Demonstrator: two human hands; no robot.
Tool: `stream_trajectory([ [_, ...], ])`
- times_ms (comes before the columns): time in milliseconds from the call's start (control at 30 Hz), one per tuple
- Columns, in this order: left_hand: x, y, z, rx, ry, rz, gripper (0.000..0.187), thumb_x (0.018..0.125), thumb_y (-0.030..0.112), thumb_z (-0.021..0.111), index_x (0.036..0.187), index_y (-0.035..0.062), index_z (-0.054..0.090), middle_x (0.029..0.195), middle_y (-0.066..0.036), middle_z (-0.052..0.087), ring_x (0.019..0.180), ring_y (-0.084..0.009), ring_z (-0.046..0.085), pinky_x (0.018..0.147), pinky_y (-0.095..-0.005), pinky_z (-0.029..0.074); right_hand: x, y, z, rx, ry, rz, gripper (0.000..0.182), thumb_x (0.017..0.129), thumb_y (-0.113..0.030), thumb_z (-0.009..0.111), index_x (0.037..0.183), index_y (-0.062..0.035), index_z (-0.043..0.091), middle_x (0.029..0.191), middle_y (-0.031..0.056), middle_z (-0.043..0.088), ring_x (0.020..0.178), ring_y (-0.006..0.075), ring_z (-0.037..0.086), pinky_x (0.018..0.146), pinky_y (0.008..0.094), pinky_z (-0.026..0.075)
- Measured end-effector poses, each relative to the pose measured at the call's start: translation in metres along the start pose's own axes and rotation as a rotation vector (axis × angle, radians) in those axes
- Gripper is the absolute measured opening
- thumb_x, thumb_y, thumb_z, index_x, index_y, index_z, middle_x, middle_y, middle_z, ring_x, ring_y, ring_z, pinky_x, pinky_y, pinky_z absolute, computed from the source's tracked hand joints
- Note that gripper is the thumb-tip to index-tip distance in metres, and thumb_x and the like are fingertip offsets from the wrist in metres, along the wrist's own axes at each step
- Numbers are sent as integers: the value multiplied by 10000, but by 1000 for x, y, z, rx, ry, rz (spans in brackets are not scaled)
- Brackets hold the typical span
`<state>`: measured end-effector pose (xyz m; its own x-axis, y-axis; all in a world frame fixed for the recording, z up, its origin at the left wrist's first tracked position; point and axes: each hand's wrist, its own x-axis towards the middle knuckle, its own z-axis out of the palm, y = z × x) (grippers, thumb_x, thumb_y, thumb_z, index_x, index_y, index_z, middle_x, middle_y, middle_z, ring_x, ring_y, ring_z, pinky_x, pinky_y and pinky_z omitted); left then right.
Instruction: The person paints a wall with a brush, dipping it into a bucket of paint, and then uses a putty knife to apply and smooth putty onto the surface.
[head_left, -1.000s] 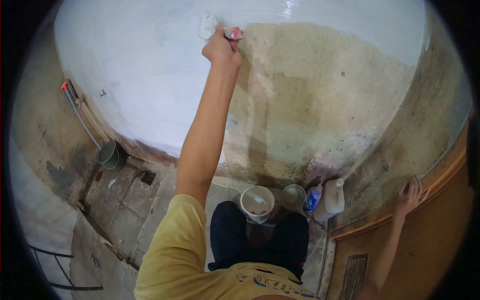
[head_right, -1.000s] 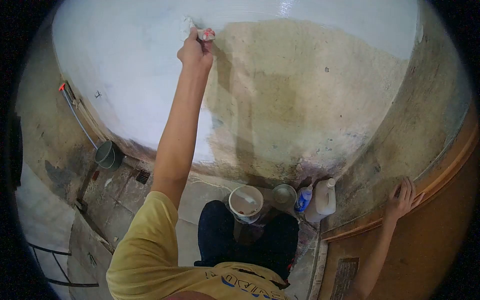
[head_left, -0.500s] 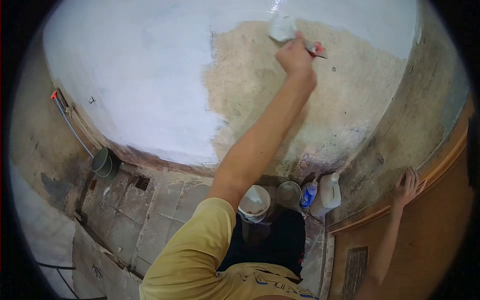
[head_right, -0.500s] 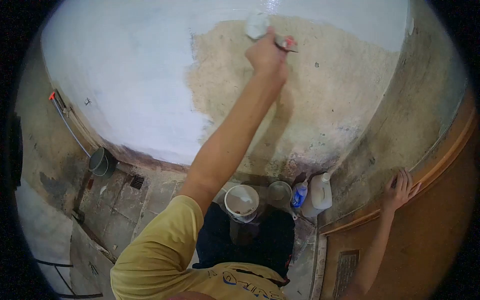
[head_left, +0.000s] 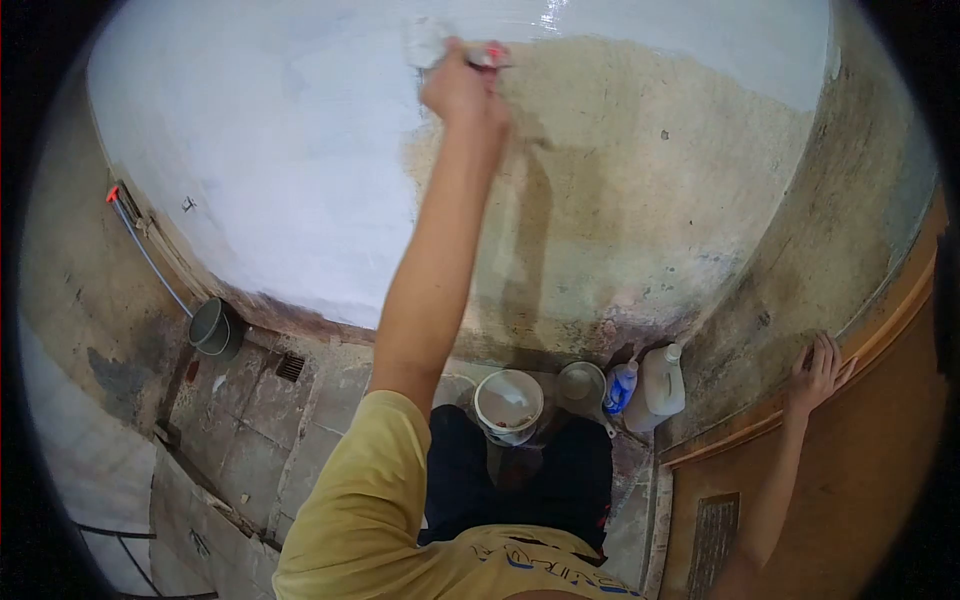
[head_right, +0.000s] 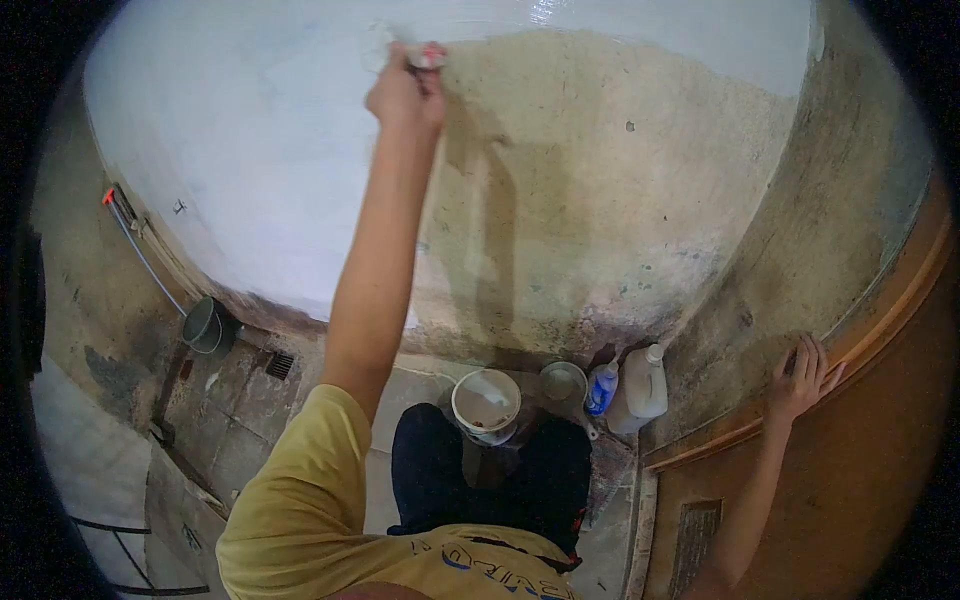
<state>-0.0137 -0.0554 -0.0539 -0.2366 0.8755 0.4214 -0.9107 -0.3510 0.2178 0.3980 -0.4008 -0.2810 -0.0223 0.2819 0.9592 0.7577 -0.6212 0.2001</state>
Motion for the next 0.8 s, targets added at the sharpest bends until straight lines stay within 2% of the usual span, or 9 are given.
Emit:
stream_trajectory([
  [67, 19, 19, 0, 32, 40, 16, 212, 976, 64, 479, 1065, -124, 441, 933, -214, 568, 735, -291, 620, 643, -365, 590, -1, 0, 1, -10, 13, -6, 160, 817, -126, 690, 976, -137, 692, 1043, -42, 691, 1064, 137, 608, 1139, 469, 242],
  [133, 33, 26, -1, -31, 81, 6, 185, 966, 76, 507, 1009, -101, 474, 821, -171, 562, 626, -270, 598, 570, -389, 572, 1, -1, -2, 7, 18, 1, 162, 818, -126, 689, 979, -135, 693, 1047, -44, 690, 1060, 136, 609, 1136, 469, 251],
  [233, 38, 22, 4, 30, 115, 44, 168, 964, 58, 497, 998, -104, 474, 839, -168, 562, 627, -267, 599, 558, -385, 564, -1, -1, -1, -15, 5, 5, 167, 816, -119, 689, 982, -134, 692, 1051, -42, 689, 1055, 136, 612, 1131, 469, 263],
  [333, 35, 1, 4, 32, 36, -33, 153, 955, 45, 506, 1009, -95, 475, 850, -156, 562, 630, -258, 596, 532, -380, 550, 1, -3, -2, -16, 19, 1, 159, 813, -115, 693, 970, -133, 690, 1048, -41, 689, 1053, 137, 613, 1132, 471, 265],
  [467, 6, -35, 20, 91, 93, -35, 143, 945, 63, 544, 930, -74, 504, 829, -136, 559, 620, -238, 581, 511, -371, 530, -3, 2, 2, 22, 1, 7, 162, 836, -132, 677, 997, -134, 673, 1087, -45, 672, 1082, 141, 595, 1144, 464, 234],
  [533, -2, -62, 20, 71, -15, -28, 193, 935, 84, 576, 798, -41, 522, 754, -113, 557, 594, -214, 571, 507, -351, 520, -1, 1, 2, 2, 26, -8, 149, 803, -111, 705, 949, -123, 683, 1040, -32, 689, 1060, 146, 611, 1139, 475, 254],
  [633, -46, -86, 39, 52, -18, -73, 297, 934, 113, 591, 679, -8, 502, 670, -80, 551, 560, -184, 554, 506, -331, 508, 1, -2, -1, 9, 28, -6, 152, 800, -107, 706, 949, -118, 681, 1039, -29, 690, 1060, 150, 611, 1141, 475, 249],
  [700, -68, -105, 48, 210, -37, -98, 308, 939, 120, 584, 666, 2, 506, 631, -56, 540, 539, -166, 546, 493, -325, 496, 2, -3, -4, 12, 19, 2, 149, 799, -105, 705, 946, -115, 681, 1036, -30, 690, 1060, 152, 611, 1142, 475, 246],
  [800, -110, -136, 58, 182, -116, -248, 301, 941, 129, 583, 678, -4, 520, 624, -45, 524, 515, -170, 554, 464, -339, 487, 1, -2, -3, 19, 7, 10, 159, 805, -104, 693, 961, -124, 675, 1050, -36, 685, 1065, 147, 607, 1140, 470, 244],
])
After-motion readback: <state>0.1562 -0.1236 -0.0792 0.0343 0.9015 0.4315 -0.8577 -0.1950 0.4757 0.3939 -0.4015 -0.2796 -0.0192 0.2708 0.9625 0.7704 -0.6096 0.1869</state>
